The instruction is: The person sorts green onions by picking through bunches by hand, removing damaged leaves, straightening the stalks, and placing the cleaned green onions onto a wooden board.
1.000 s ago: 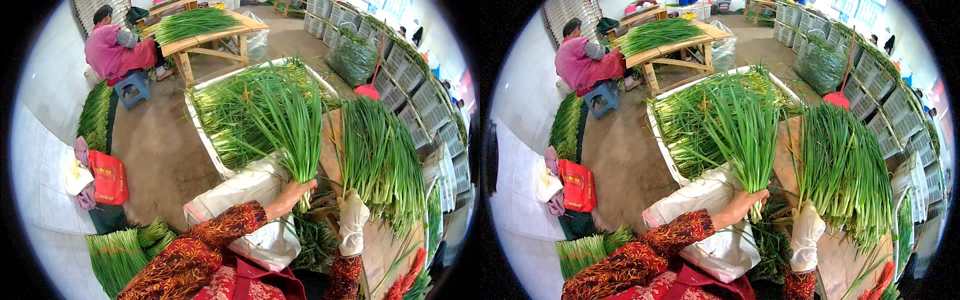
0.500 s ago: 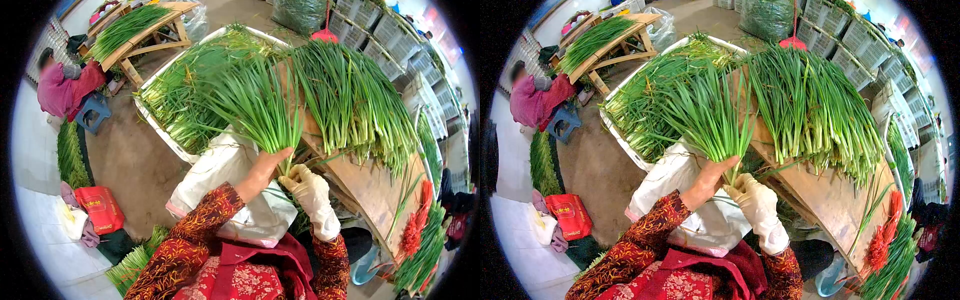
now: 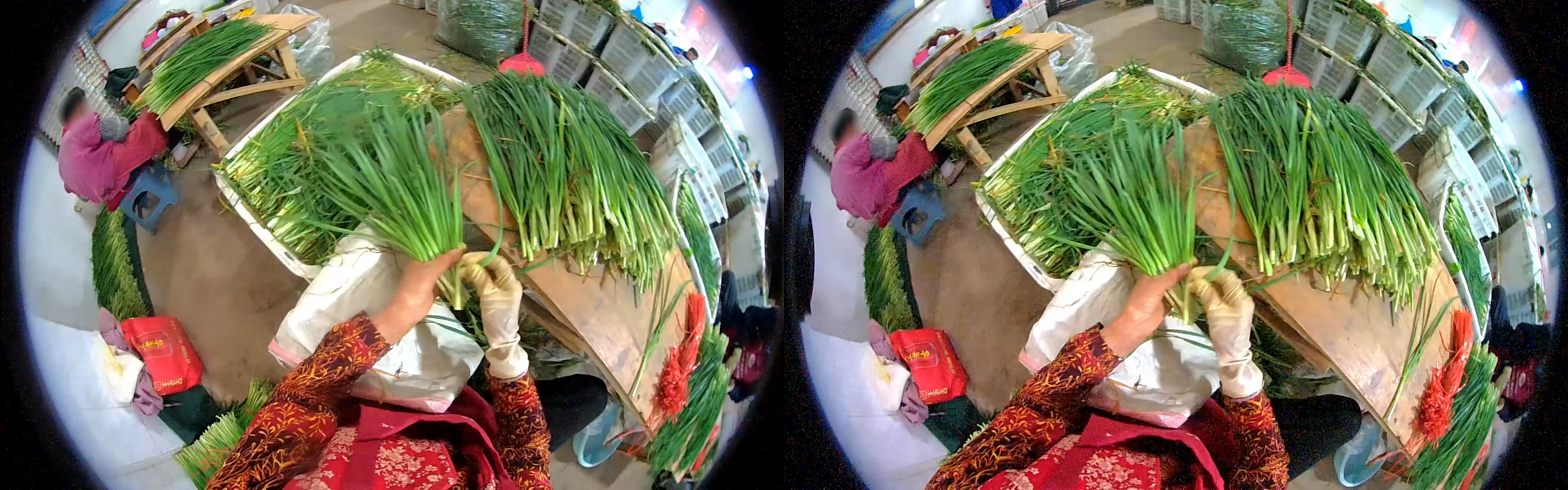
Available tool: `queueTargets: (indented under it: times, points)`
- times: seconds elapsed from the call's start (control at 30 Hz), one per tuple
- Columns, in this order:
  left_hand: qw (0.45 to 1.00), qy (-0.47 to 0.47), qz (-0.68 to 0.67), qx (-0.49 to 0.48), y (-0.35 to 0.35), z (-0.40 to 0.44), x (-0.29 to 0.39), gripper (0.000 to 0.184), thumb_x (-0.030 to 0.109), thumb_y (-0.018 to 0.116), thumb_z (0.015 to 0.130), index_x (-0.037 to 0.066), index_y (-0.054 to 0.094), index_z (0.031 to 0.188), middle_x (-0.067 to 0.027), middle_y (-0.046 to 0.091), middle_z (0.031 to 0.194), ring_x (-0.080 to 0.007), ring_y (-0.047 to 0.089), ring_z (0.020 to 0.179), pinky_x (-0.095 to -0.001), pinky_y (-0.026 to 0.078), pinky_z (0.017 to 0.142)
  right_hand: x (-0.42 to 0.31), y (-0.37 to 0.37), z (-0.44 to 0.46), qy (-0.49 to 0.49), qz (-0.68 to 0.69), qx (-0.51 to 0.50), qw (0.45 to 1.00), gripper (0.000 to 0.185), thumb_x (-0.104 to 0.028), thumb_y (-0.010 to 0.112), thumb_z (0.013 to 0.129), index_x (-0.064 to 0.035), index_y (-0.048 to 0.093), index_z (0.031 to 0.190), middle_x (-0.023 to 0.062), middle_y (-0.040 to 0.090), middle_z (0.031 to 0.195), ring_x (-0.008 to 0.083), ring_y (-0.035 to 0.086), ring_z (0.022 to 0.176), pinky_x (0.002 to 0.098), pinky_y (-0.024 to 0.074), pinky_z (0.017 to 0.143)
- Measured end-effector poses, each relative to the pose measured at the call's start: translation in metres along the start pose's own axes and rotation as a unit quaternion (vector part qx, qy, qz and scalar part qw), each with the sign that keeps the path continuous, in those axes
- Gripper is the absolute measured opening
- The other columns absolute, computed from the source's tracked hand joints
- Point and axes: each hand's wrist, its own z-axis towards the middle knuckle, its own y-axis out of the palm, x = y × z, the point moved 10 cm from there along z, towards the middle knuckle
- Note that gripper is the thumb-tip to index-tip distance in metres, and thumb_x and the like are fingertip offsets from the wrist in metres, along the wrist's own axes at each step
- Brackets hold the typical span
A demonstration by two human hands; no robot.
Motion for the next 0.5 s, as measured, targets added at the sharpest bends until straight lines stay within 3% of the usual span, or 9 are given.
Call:
queueTargets:
  times: [0.07,0.13,0.2,0.23,0.27,0.33,0.37,0.4,0.5]
  points:
    - [0.999,0.025,-0.030,-0.003,0.005,-0.003,0.014,0.025,0.010,0.062,0.079,0.000,0.054,0.101,-0.0078,0.061,0.089,-0.0188,0.060,0.084,-0.0325,0.052,0.070,-0.010,0.002,-0.014,-0.037,-0.040,-0.044,0.998,0.011,-0.007,0.061,0.081,-0.0001,0.060,0.090,0.0045,0.061,0.081,0.0109,0.056,0.074,0.0231,0.0459,0.067]
    - [0.997,0.073,-0.006,-0.006,-0.002,0.003,0.035,0.023,0.011,0.061,0.081,-0.001,0.053,0.099,-0.0082,0.060,0.086,-0.0197,0.060,0.084,-0.0336,0.055,0.067,0.003,0.005,-0.031,0.039,-0.057,-0.142,0.987,0.009,-0.006,0.062,0.079,-0.0005,0.061,0.086,0.0050,0.061,0.083,0.0118,0.057,0.075,0.0256,0.0465,0.068]
    - [0.991,0.102,0.036,0.080,-0.014,-0.003,0.068,0.024,0.013,0.060,0.081,-0.001,0.053,0.099,-0.0083,0.058,0.085,-0.0190,0.060,0.080,-0.0327,0.056,0.064,0.027,0.009,-0.058,0.121,-0.212,-0.293,0.925,0.011,-0.009,0.063,0.078,-0.0030,0.063,0.088,0.0063,0.062,0.083,0.0138,0.058,0.075,0.0243,0.0463,0.069]
    - [0.977,0.208,0.008,0.048,-0.006,-0.004,0.097,0.024,0.013,0.059,0.081,-0.001,0.053,0.099,-0.0075,0.056,0.085,-0.0169,0.059,0.076,-0.0304,0.056,0.066,0.025,0.003,-0.057,0.122,-0.213,-0.292,0.924,0.011,-0.009,0.063,0.078,-0.0030,0.063,0.088,0.0063,0.062,0.083,0.0138,0.058,0.075,0.0243,0.0463,0.069]
    - [0.973,0.214,0.034,0.084,-0.009,-0.009,0.107,0.022,0.013,0.060,0.082,0.001,0.053,0.099,-0.0061,0.056,0.087,-0.0142,0.057,0.075,-0.0288,0.055,0.066,0.015,-0.005,-0.050,0.059,-0.327,-0.283,0.900,0.015,-0.015,0.063,0.079,-0.0055,0.062,0.090,0.0077,0.062,0.083,0.0161,0.059,0.074,0.0260,0.0469,0.069]
    - [0.960,0.276,-0.019,0.030,-0.007,-0.005,0.118,0.024,0.014,0.061,0.081,0.002,0.054,0.101,-0.0048,0.056,0.088,-0.0132,0.056,0.076,-0.0271,0.054,0.066,-0.010,-0.007,-0.035,-0.070,-0.536,-0.247,0.804,0.023,-0.027,0.062,0.079,-0.0105,0.062,0.095,0.0105,0.063,0.084,0.0208,0.062,0.073,0.0293,0.0480,0.069]
    - [0.977,0.212,-0.030,0.007,-0.006,-0.001,0.106,0.032,0.015,0.062,0.081,0.003,0.051,0.109,-0.0045,0.057,0.092,-0.0129,0.056,0.076,-0.0262,0.053,0.066,-0.040,-0.014,-0.019,-0.099,-0.526,-0.153,0.831,0.023,-0.028,0.061,0.079,-0.0100,0.060,0.093,0.0107,0.063,0.079,0.0239,0.062,0.072,0.0322,0.0483,0.065]
    - [0.977,0.212,-0.031,0.006,-0.004,-0.003,0.103,0.032,0.015,0.062,0.081,0.003,0.051,0.109,-0.0045,0.057,0.092,-0.0129,0.056,0.076,-0.0262,0.053,0.066,-0.071,-0.020,-0.003,-0.127,-0.511,-0.058,0.848,0.023,-0.029,0.060,0.079,-0.0095,0.058,0.091,0.0108,0.062,0.075,0.0270,0.062,0.071,0.0351,0.0485,0.060]
    - [0.995,0.091,-0.025,-0.024,0.013,0.000,0.063,0.044,0.012,0.062,0.080,0.004,0.042,0.118,-0.0057,0.059,0.097,-0.0134,0.057,0.074,-0.0276,0.054,0.063,-0.078,-0.028,0.033,-0.095,-0.685,0.015,0.722,0.023,-0.027,0.062,0.078,-0.0082,0.056,0.090,0.0121,0.061,0.067,0.0278,0.060,0.061,0.0364,0.0460,0.054]
